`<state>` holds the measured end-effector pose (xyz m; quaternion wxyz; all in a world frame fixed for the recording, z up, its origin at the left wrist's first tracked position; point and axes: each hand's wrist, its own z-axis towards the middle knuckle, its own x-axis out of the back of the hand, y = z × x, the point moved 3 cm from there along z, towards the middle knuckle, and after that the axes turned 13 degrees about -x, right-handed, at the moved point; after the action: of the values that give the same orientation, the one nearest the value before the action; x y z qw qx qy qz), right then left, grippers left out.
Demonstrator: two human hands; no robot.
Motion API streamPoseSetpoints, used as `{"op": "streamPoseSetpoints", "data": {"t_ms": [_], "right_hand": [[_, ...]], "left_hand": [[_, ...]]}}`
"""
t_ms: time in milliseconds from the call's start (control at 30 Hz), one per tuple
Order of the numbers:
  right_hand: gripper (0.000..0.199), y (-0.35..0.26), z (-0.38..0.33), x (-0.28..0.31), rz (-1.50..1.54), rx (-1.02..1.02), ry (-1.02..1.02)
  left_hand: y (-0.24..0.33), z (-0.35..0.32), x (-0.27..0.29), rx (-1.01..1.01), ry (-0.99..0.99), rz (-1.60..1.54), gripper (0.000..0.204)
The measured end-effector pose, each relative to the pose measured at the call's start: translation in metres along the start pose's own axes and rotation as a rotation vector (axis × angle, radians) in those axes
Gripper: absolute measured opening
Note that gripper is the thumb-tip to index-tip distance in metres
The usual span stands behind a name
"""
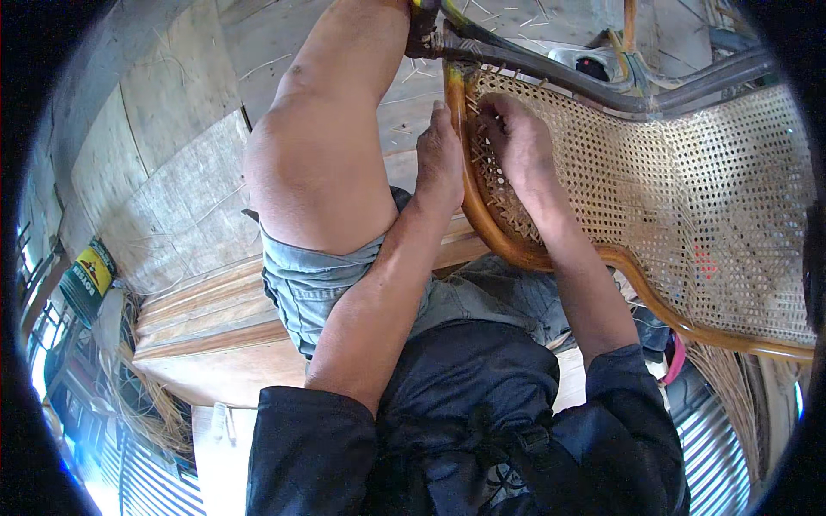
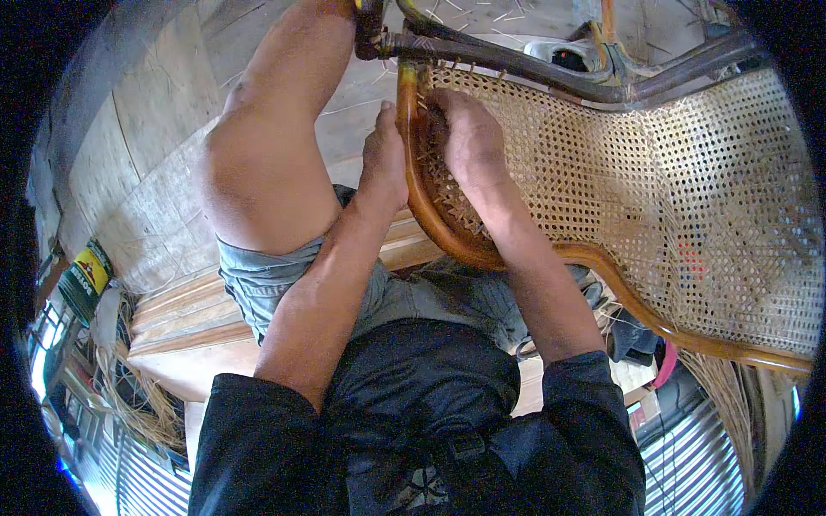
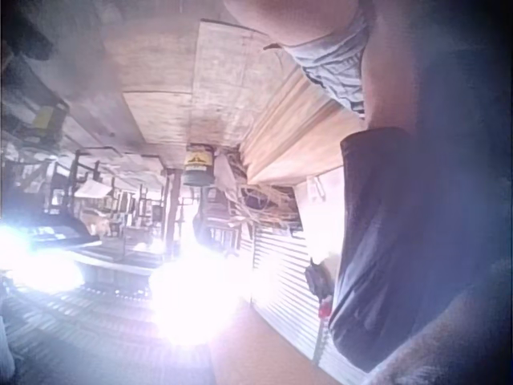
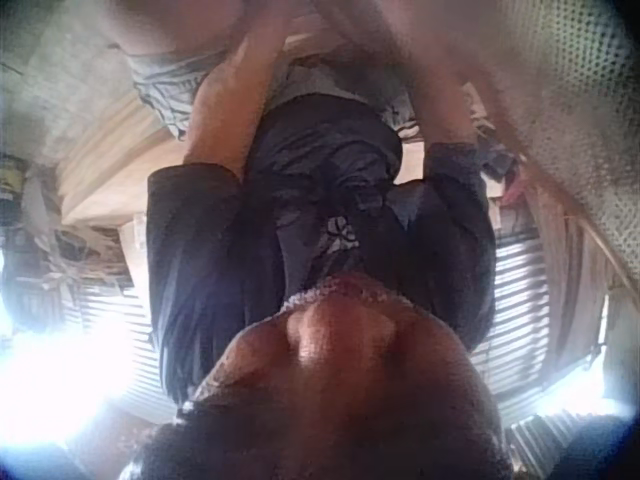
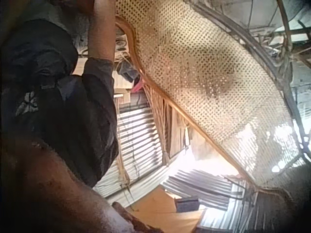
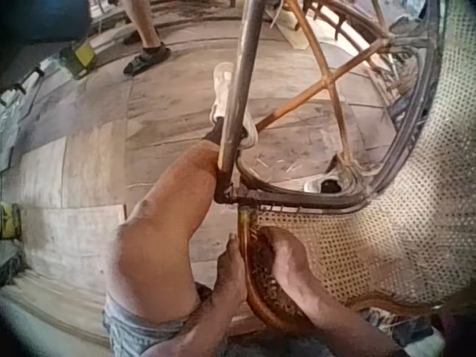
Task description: Repairing the wicker weaving on a wooden chair using tools and new material.
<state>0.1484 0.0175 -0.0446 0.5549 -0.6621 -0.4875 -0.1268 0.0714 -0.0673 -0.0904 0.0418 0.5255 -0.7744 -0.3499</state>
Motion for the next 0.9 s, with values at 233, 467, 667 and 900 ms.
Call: {"op": "streamPoseSetpoints", "data": {"t_ms": [233,467,667,900], "right_hand": [[0.019,-0.008,-0.007,0.0,-0.209,0.248,0.118],[0.017,-0.01,-0.004,0.004,-0.241,0.192,0.037],[0.017,-0.017,-0.001,0.008,-0.294,0.228,-0.055],[0.017,-0.007,0.016,0.003,-0.015,0.061,-0.235]], "left_hand": [[0.006,-0.003,-0.003,-0.093,0.044,0.117,0.064],[0.005,0.0,-0.003,-0.179,0.009,0.232,0.062],[0.005,-0.003,-0.004,-0.093,0.023,0.132,0.063],[0.005,-0.002,-0.002,-0.136,0.042,0.19,0.063]]}}
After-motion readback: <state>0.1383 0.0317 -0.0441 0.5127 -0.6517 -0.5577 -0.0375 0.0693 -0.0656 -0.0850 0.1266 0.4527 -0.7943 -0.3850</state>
